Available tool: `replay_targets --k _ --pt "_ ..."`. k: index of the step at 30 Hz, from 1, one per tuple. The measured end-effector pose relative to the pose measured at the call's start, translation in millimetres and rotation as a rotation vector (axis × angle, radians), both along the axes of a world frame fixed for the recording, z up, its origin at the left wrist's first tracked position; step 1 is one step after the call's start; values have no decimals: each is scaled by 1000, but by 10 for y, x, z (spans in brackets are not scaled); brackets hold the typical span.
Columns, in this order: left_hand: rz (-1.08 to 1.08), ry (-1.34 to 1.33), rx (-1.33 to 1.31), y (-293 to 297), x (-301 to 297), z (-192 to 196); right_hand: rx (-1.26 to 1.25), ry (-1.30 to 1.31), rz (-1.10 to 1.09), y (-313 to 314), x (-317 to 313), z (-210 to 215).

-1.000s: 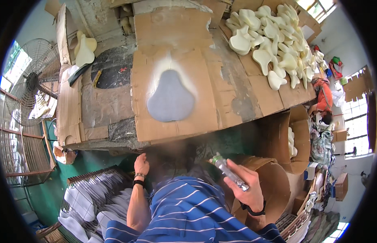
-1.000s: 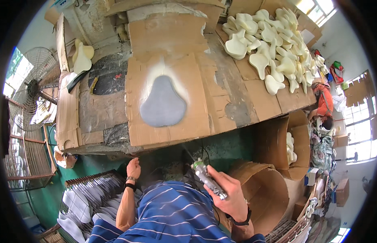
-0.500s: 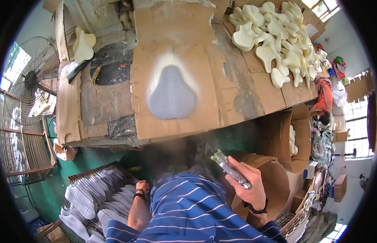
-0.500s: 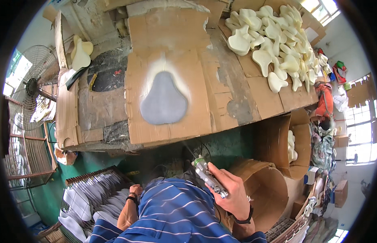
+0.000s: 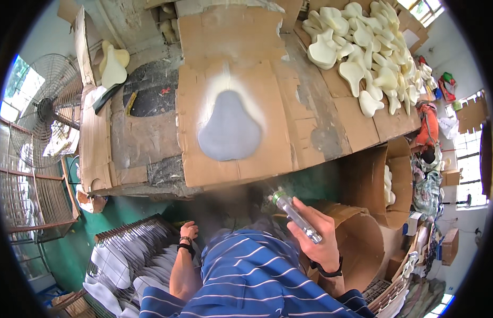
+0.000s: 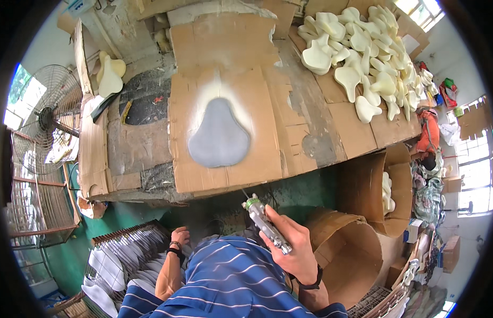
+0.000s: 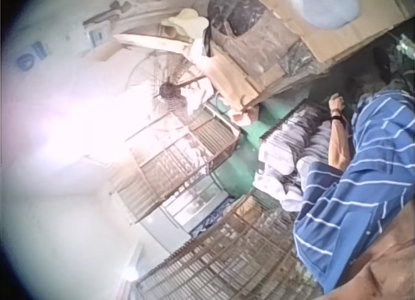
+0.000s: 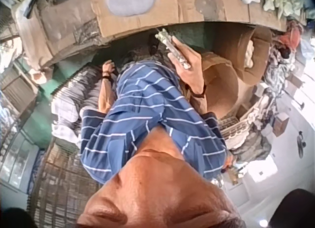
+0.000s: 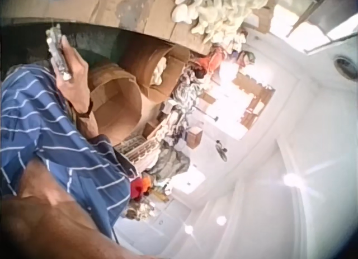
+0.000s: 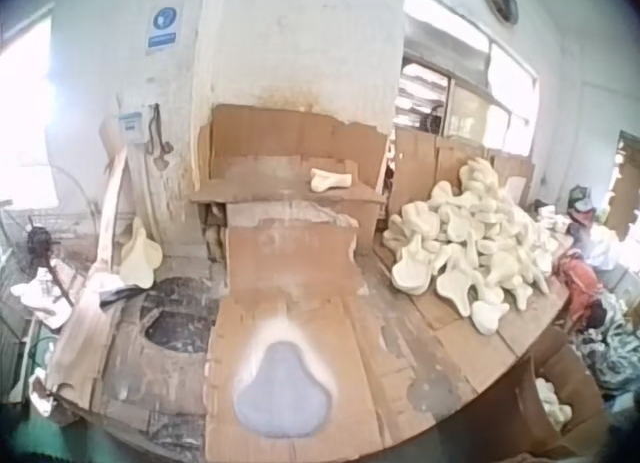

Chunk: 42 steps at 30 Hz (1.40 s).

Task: The person repeatedly picks up white shoe sole components from a pile, places them on a cardboard surface, and sprays them with a grey coating using a handheld spray gun. After spraying, the person places the coated parts onto a wire drying rack. The process is repeated for multiple items throughout the clip.

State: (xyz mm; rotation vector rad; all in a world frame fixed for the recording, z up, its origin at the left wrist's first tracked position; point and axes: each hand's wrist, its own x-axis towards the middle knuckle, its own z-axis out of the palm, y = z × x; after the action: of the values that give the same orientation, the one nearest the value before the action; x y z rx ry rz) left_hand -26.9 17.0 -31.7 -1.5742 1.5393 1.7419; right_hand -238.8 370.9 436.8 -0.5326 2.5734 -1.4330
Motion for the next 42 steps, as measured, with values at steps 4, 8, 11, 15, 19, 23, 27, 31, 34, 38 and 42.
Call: replay_targets --k 4,8,11,15,19,23,27,31,34,38,42 --pt "-38 -29 -37 24 -75 100 -30 124 -107 -28 -109 -113" --pt "-57 -73 -24 -8 168 -9 -8 118 -149 11 -124 -101" --pt "-161 -103 -44 80 196 22 72 26 -174 120 -37 -32" --pt "-97 -120 11 3 440 -127 134 -54 -147 292 44 40" --pt "-161 -136 -41 53 291 14 123 -64 -210 307 112 28" --pt "-127 -108 7 19 100 79 129 -77 -90 312 163 43" --pt "-73 -52 34 -42 56 -22 64 -142 42 130 166 45" --pt "-85 -54 16 -26 -29 6 59 -73 88 -12 86 49" --pt "-85 -42 14 -7 -31 18 75 -34 93 -12 50 18" --pt "-115 -70 15 2 60 -8 75 -11 48 -10 14 23" --pt "-166 -142 -37 63 176 -5 79 12 78 -37 -17 53"
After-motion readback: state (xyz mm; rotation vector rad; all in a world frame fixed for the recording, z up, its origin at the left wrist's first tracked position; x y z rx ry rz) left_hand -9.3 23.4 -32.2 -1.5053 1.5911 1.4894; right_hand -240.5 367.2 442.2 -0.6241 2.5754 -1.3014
